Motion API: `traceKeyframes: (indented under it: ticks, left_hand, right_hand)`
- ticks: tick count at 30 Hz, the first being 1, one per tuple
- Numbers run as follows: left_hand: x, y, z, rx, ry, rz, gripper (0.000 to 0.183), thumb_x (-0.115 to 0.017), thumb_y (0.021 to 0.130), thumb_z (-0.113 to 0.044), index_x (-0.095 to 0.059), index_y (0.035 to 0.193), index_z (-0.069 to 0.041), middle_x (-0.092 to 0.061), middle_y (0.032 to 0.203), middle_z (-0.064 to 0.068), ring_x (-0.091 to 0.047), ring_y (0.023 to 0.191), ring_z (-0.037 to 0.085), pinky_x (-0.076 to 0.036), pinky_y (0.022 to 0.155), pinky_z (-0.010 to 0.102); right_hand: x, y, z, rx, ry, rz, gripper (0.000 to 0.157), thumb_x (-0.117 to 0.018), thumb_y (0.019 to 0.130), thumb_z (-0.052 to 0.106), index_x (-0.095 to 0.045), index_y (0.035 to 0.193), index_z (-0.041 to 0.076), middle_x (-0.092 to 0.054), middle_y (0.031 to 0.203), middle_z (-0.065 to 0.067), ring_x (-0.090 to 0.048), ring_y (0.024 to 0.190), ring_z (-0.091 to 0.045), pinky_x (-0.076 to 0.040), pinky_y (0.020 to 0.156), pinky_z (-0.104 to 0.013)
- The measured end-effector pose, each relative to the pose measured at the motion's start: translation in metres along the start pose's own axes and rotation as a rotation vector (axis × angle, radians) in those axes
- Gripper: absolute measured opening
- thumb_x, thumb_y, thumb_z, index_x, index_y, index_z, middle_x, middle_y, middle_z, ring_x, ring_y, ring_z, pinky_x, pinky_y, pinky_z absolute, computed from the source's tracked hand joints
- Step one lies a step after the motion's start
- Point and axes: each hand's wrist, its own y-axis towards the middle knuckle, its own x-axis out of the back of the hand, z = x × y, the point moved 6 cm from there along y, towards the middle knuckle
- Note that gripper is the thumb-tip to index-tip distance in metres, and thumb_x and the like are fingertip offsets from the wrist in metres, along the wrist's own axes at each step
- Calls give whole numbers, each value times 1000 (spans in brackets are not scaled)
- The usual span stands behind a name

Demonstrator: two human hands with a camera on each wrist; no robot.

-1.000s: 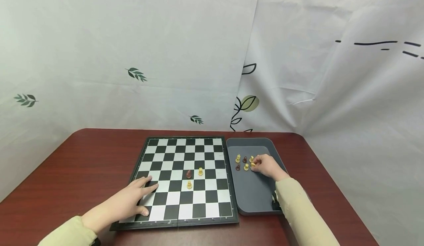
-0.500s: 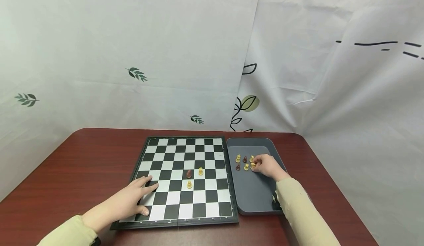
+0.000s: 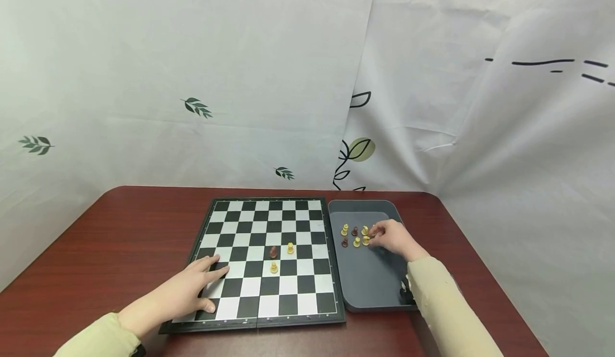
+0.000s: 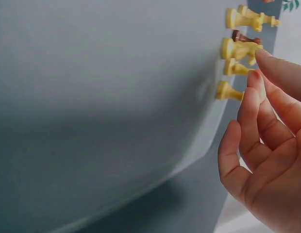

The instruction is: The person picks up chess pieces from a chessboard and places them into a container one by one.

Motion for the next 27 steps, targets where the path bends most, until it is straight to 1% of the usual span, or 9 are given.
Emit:
traceKeyframes:
  ticks: [3,10,14,16,23,27]
  left_hand:
    - [-1,1,1,1,4,1,80,-82,58,-33,-58,127,0,-44,136,33,-38,126,54,-37,99,61]
    - [-1,1,1,-11,9,-5,80,-83,58,-32,-58,127,0,-44,136,33,-38,126,54,-37,99,61]
    - [-1,1,2,-14,13,-10,81,-84,58,-32,-58,127,1,-44,136,33,-38,126,54,-37,98,61]
    - [-1,1,2,-14,15,-12,81,-84,58,-32,-58,127,0,-44,136,33,-38,126,54,-38,98,61]
    - [-1,1,2,-17,21,-14,81,-83,58,-33,-58,127,0,-44,136,32,-39,125,54,-38,98,61]
    - [-1,0,1,-17,17,-14,81,-83,58,-33,-58,127,0,-44,136,33,-39,126,54,-38,98,61]
  right_hand:
    - [3,-1,5,19,9,2,17,-68,82,6,-68,95,-4,-62,74,-3,-52,67,-13,-44,61,-28]
    - [9,-1,16,38,46,-14,19,-68,83,8,-67,98,-5,-63,77,-5,-54,69,-14,-45,60,-25]
    - [10,-1,25,49,62,-7,20,-68,84,8,-67,99,-5,-62,78,-4,-55,72,-17,-46,61,-26]
    - [10,-1,30,55,59,-6,20,-68,85,10,-68,99,-5,-62,78,-4,-54,72,-16,-45,61,-26]
    - [6,0,49,80,99,8,23,-68,86,13,-67,100,-5,-64,79,-6,-54,70,-12,-46,64,-27]
    - [0,2,60,90,120,18,22,-68,86,13,-67,100,-4,-64,79,-5,-53,68,-13,-44,60,-26]
